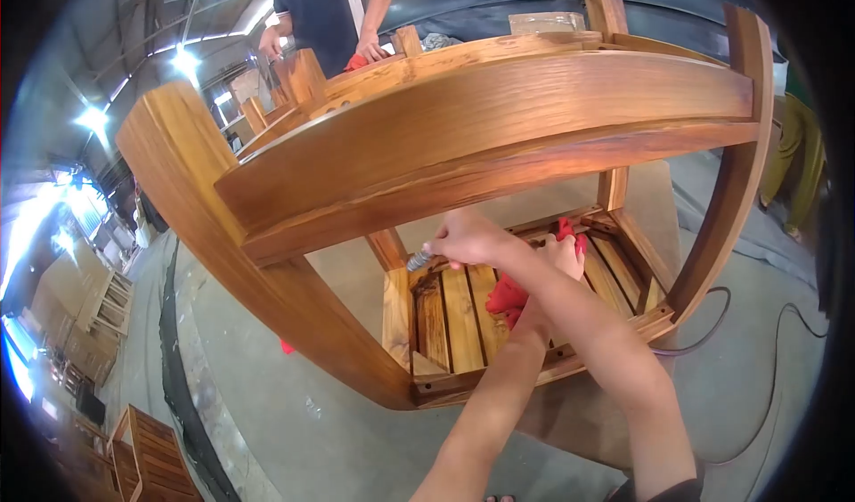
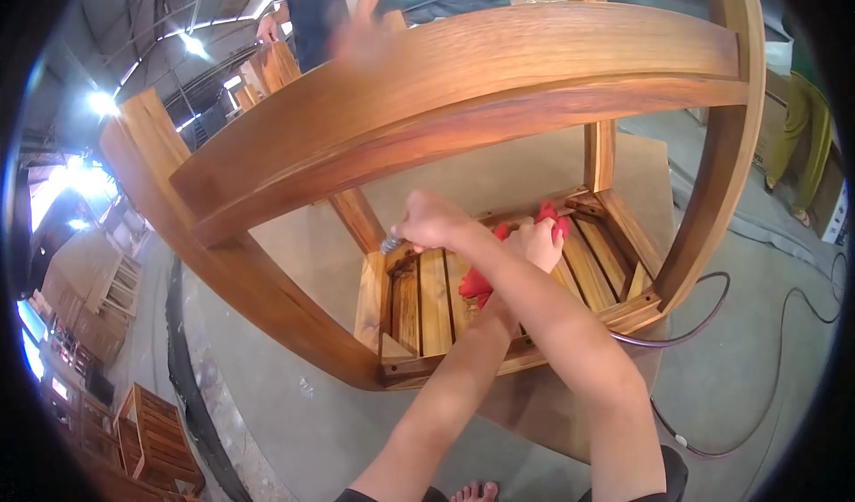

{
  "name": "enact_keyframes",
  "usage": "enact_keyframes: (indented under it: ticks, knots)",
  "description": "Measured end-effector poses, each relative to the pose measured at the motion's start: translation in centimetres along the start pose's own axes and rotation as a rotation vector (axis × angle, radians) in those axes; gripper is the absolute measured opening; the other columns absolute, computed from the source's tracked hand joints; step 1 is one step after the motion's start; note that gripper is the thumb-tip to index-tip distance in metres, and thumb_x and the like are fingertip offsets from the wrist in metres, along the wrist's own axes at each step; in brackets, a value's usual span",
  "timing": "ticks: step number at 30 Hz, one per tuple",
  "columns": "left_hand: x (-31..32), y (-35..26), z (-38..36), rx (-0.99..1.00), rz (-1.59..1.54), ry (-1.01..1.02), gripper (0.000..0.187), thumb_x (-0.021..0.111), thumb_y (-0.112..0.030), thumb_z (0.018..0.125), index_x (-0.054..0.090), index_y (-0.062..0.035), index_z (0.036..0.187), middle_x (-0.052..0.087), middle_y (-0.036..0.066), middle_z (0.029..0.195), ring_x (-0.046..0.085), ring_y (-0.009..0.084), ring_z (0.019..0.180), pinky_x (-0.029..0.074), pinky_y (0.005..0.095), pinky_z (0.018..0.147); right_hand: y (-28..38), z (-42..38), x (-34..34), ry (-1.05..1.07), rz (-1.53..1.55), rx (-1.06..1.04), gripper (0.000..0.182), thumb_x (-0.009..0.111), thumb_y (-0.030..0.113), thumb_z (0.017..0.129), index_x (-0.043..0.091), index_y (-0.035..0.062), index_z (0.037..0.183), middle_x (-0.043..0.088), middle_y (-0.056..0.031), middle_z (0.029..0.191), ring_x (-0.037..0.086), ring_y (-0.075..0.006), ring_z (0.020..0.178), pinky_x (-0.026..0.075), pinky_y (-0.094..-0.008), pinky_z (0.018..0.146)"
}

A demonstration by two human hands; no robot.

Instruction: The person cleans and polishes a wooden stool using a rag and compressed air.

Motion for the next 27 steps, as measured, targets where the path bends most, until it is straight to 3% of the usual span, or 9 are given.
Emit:
enact_keyframes:
  ticks: [4,7,10,16,18,22,24,26,27]
  knots:
    - [-1.7,1.5,0.2,-0.077,-0.02,-0.072,0.028,0.064,-0.033,0.09,0.069,-0.0086,0.103,0.065,0.019,0.1,0.069,0.0388,0.083,0.056,0.0504,0.071,1.3,2.2,1.4,-0.405,-0.461,-0.108,0.024,0.068,0.025,0.084,0.074,0.003,0.077,0.072,-0.0149,0.073,0.071,-0.029,0.077,0.055,-0.0414,0.077]
    - [-1.5,2.5,0.7,-0.069,-0.046,-0.122,0.03,0.064,-0.033,0.089,0.069,-0.0066,0.102,0.065,0.02,0.101,0.069,0.038,0.084,0.055,0.0504,0.074,-0.2,3.4,1.5,0.114,-0.187,0.083,0.022,0.07,0.025,0.08,0.074,0.0035,0.082,0.073,-0.0192,0.085,0.071,-0.0337,0.085,0.055,-0.0422,0.078]
    - [-0.4,3.0,1.4,-0.056,-0.091,-0.114,0.036,0.065,-0.036,0.088,0.067,-0.0046,0.105,0.064,0.022,0.103,0.066,0.0387,0.091,0.051,0.0519,0.084,-1.0,2.2,-0.6,-0.105,-0.2,0.073,0.025,0.068,0.026,0.079,0.073,0.0014,0.082,0.072,-0.0225,0.092,0.071,-0.036,0.089,0.055,-0.0425,0.078]
    - [0.9,2.8,0.3,0.1,-0.217,-0.18,0.061,0.068,-0.052,0.083,0.059,0.0022,0.11,0.06,0.025,0.106,0.054,0.0402,0.109,0.041,0.0493,0.097,-2.8,-1.7,-3.0,0.069,-0.112,0.134,0.029,0.067,0.026,0.083,0.074,-0.0017,0.083,0.071,-0.023,0.089,0.07,-0.0362,0.085,0.055,-0.043,0.078]
    - [1.3,2.6,0.2,0.217,-0.226,-0.269,0.067,0.07,-0.056,0.081,0.057,0.0037,0.109,0.059,0.024,0.109,0.052,0.0391,0.111,0.041,0.0471,0.097,-2.9,-4.1,-4.3,-0.235,-0.273,0.024,0.029,0.068,0.027,0.084,0.073,-0.0019,0.081,0.071,-0.0228,0.084,0.07,-0.038,0.081,0.055,-0.0444,0.077]
    - [1.0,2.0,0.7,0.303,0.091,-0.261,0.048,0.069,-0.038,0.085,0.057,-0.0005,0.113,0.059,0.02,0.108,0.053,0.0368,0.11,0.041,0.0477,0.095,-3.0,-7.9,-7.1,-0.135,0.12,0.183,0.031,0.071,0.028,0.084,0.073,-0.0022,0.078,0.069,-0.0228,0.076,0.068,-0.0413,0.075,0.054,-0.0464,0.075]
    - [-4.6,2.5,-0.1,0.273,-0.366,-0.463,0.02,0.057,-0.014,0.088,0.067,-0.0171,0.104,0.065,0.005,0.1,0.053,0.0242,0.11,0.041,0.0431,0.089,-2.2,-10.1,-10.2,-0.415,-0.169,0.048,0.027,0.072,0.024,0.083,0.074,-0.0025,0.087,0.069,-0.0219,0.073,0.069,-0.0361,0.071,0.054,-0.0416,0.07]
    - [-3.9,5.5,0.2,0.162,0.785,0.087,0.013,0.061,-0.012,0.081,0.072,-0.0173,0.085,0.063,0.004,0.093,0.054,0.023,0.102,0.042,0.0414,0.084,-1.6,-12.4,-12.3,-0.553,-0.305,-0.027,0.026,0.073,0.021,0.083,0.075,-0.0031,0.092,0.068,-0.0201,0.07,0.069,-0.03,0.067,0.054,-0.0378,0.067]
    - [-6.2,7.6,-1.1,0.256,0.638,-0.269,0.009,0.065,-0.02,0.077,0.073,-0.0181,0.073,0.062,0.001,0.091,0.054,0.022,0.098,0.042,0.0407,0.082,-0.9,-13.5,-13.6,-0.563,-0.289,-0.039,0.026,0.073,0.021,0.083,0.075,-0.0035,0.093,0.068,-0.0188,0.069,0.069,-0.0265,0.066,0.054,-0.0364,0.065]
Point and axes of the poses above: each hand's wrist, its own z-axis towards the middle knuckle, its own x-axis out of the palm, y = z × x, the point moved 7 cm from there along z, towards the middle knuckle
